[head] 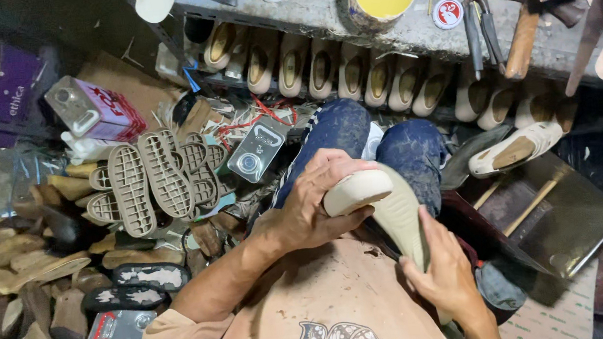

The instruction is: The person applies a substance to the upper of a white shoe using a small stick, then uses pliers to press the sole onto the shoe. They repeat this process on a second shoe, applying the substance and using pliers to secure the sole.

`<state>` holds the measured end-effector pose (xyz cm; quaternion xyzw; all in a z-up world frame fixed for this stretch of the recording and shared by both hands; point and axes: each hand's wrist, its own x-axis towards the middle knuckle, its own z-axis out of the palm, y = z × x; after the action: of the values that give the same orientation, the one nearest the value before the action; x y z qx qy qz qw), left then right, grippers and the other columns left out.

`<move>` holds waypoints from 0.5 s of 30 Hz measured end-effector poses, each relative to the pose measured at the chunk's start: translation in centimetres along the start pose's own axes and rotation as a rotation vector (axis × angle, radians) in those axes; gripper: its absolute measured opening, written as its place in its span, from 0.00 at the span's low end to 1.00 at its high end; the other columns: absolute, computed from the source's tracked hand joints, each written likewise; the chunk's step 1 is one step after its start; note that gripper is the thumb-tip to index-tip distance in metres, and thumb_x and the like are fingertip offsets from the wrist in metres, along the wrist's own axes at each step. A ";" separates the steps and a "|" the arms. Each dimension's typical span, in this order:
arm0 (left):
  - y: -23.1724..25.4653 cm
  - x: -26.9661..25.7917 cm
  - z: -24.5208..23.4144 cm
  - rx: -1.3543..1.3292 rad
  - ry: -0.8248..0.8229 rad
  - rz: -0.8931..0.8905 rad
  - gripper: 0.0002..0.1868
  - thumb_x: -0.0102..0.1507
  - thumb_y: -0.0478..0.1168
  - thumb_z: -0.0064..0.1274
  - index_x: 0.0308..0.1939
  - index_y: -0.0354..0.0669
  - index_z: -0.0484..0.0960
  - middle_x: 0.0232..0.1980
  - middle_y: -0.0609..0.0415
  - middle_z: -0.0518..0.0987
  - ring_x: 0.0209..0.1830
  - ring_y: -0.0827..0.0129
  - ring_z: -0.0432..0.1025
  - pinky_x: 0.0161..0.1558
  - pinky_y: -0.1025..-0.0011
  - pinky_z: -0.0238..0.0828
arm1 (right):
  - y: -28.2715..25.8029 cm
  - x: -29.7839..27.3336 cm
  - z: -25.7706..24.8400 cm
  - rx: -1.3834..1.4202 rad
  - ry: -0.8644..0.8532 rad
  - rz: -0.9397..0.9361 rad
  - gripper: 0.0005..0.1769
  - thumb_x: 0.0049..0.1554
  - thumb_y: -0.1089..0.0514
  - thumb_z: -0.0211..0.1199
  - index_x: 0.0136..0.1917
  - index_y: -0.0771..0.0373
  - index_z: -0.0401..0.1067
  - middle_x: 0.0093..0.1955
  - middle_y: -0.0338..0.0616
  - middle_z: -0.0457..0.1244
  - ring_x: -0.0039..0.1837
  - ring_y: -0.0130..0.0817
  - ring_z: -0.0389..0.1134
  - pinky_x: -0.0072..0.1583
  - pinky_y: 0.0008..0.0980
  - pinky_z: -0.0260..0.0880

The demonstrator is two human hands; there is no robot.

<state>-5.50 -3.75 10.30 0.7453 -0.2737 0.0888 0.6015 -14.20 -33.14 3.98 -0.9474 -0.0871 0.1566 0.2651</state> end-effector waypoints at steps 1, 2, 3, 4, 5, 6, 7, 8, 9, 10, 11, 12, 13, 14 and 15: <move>-0.1 -0.1 0.0 0.008 0.003 -0.002 0.24 0.67 0.45 0.58 0.65 0.42 0.73 0.63 0.54 0.77 0.59 0.52 0.68 0.67 0.59 0.66 | 0.4 -0.2 0.5 0.004 -0.003 -0.008 0.54 0.47 0.50 0.64 0.82 0.63 0.48 0.78 0.55 0.54 0.75 0.49 0.57 0.74 0.43 0.53; -0.2 -0.4 -0.1 0.005 0.003 0.006 0.25 0.67 0.46 0.58 0.65 0.42 0.72 0.63 0.54 0.77 0.59 0.53 0.68 0.67 0.58 0.67 | 0.7 -0.5 1.1 -0.063 -0.006 -0.086 0.49 0.50 0.46 0.64 0.81 0.57 0.52 0.80 0.54 0.52 0.79 0.52 0.52 0.75 0.48 0.51; -0.2 -0.5 -0.1 0.002 0.002 0.014 0.26 0.67 0.48 0.59 0.65 0.42 0.72 0.63 0.54 0.77 0.59 0.53 0.68 0.66 0.58 0.68 | 1.0 -0.9 1.7 -0.129 -0.010 -0.165 0.44 0.53 0.42 0.64 0.80 0.51 0.56 0.82 0.54 0.49 0.82 0.55 0.47 0.77 0.53 0.48; 0.0 -0.6 -0.3 0.006 -0.006 0.012 0.26 0.67 0.48 0.59 0.65 0.42 0.72 0.63 0.54 0.77 0.59 0.53 0.68 0.66 0.58 0.68 | 0.4 -0.4 1.4 -0.120 -0.007 -0.162 0.44 0.53 0.42 0.64 0.80 0.51 0.56 0.82 0.54 0.49 0.82 0.55 0.47 0.77 0.53 0.48; 0.2 -0.6 -0.5 -0.038 -0.020 -0.069 0.26 0.65 0.47 0.61 0.64 0.44 0.73 0.62 0.55 0.78 0.62 0.56 0.68 0.68 0.60 0.67 | -0.1 0.1 1.0 -0.015 0.069 -0.161 0.42 0.54 0.45 0.65 0.78 0.53 0.59 0.81 0.55 0.51 0.81 0.53 0.50 0.77 0.50 0.50; 0.5 -0.6 -0.7 -0.082 -0.040 -0.151 0.26 0.63 0.47 0.62 0.64 0.47 0.75 0.61 0.57 0.78 0.64 0.60 0.67 0.70 0.62 0.66 | -0.7 0.4 0.7 0.094 0.146 -0.153 0.39 0.54 0.48 0.66 0.76 0.56 0.63 0.80 0.56 0.53 0.80 0.50 0.53 0.77 0.48 0.51; 0.6 -0.8 -0.6 -0.079 -0.054 -0.155 0.26 0.63 0.47 0.62 0.64 0.47 0.75 0.61 0.57 0.78 0.64 0.60 0.67 0.70 0.62 0.66 | -1.5 1.1 0.6 0.105 0.150 -0.145 0.39 0.54 0.48 0.66 0.76 0.56 0.63 0.80 0.56 0.53 0.80 0.50 0.53 0.77 0.48 0.51; 0.6 -1.0 -0.6 -0.356 0.013 -0.245 0.28 0.61 0.46 0.65 0.62 0.45 0.75 0.61 0.55 0.78 0.63 0.65 0.70 0.68 0.67 0.70 | -2.2 2.1 0.6 0.393 0.158 -0.049 0.36 0.56 0.53 0.62 0.76 0.61 0.60 0.79 0.53 0.55 0.78 0.45 0.57 0.76 0.43 0.57; 0.7 -1.1 -0.6 -0.633 0.083 -0.337 0.29 0.59 0.45 0.67 0.61 0.43 0.74 0.60 0.53 0.79 0.62 0.70 0.73 0.65 0.71 0.73 | -3.0 3.0 0.5 0.681 0.161 0.047 0.34 0.58 0.58 0.58 0.76 0.65 0.58 0.77 0.51 0.56 0.76 0.40 0.60 0.75 0.39 0.63; 0.2 -1.4 -0.3 -0.620 0.074 -0.338 0.29 0.59 0.45 0.67 0.61 0.43 0.74 0.60 0.53 0.79 0.62 0.70 0.73 0.65 0.71 0.73 | -3.1 3.8 1.3 0.696 0.166 0.042 0.34 0.58 0.58 0.58 0.76 0.65 0.58 0.77 0.51 0.56 0.76 0.40 0.60 0.75 0.39 0.63; -0.4 -1.7 0.0 -0.842 0.141 -0.329 0.31 0.59 0.44 0.68 0.62 0.40 0.72 0.62 0.49 0.77 0.62 0.65 0.72 0.64 0.66 0.73 | -3.2 4.6 2.1 1.171 0.045 0.161 0.39 0.58 0.52 0.58 0.79 0.64 0.54 0.76 0.55 0.58 0.68 0.33 0.63 0.56 0.25 0.60; -0.9 -2.1 0.3 -1.064 0.214 -0.318 0.34 0.58 0.43 0.69 0.63 0.37 0.70 0.64 0.45 0.74 0.63 0.61 0.71 0.63 0.61 0.72 | -3.3 5.4 3.0 1.638 -0.094 0.288 0.45 0.57 0.45 0.58 0.82 0.62 0.50 0.75 0.60 0.59 0.60 0.27 0.66 0.38 0.11 0.57; -1.4 -2.2 0.4 -1.051 0.209 -0.322 0.34 0.58 0.43 0.69 0.63 0.37 0.70 0.64 0.45 0.74 0.63 0.61 0.71 0.63 0.61 0.72 | -4.9 5.5 2.4 1.652 -0.098 0.282 0.45 0.57 0.45 0.58 0.82 0.62 0.50 0.75 0.60 0.59 0.60 0.27 0.66 0.38 0.11 0.57; -1.8 -2.1 0.7 -1.129 0.242 -0.239 0.35 0.60 0.43 0.67 0.66 0.40 0.67 0.62 0.42 0.75 0.65 0.57 0.69 0.71 0.54 0.62 | -6.4 5.7 1.6 1.906 -0.278 0.206 0.43 0.60 0.44 0.60 0.80 0.67 0.53 0.73 0.60 0.60 0.64 0.39 0.66 0.52 0.29 0.61; -2.4 -2.1 0.9 -1.205 0.275 -0.155 0.35 0.62 0.43 0.65 0.69 0.42 0.65 0.60 0.39 0.76 0.68 0.53 0.66 0.79 0.47 0.53 | -7.8 5.9 0.8 2.149 -0.473 0.121 0.41 0.63 0.42 0.61 0.77 0.72 0.55 0.71 0.60 0.62 0.68 0.51 0.66 0.67 0.48 0.64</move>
<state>-6.21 -3.65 7.05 0.2744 -0.1409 -0.0300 0.9508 -9.60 -24.76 6.01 -0.1717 0.0924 0.3410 0.9196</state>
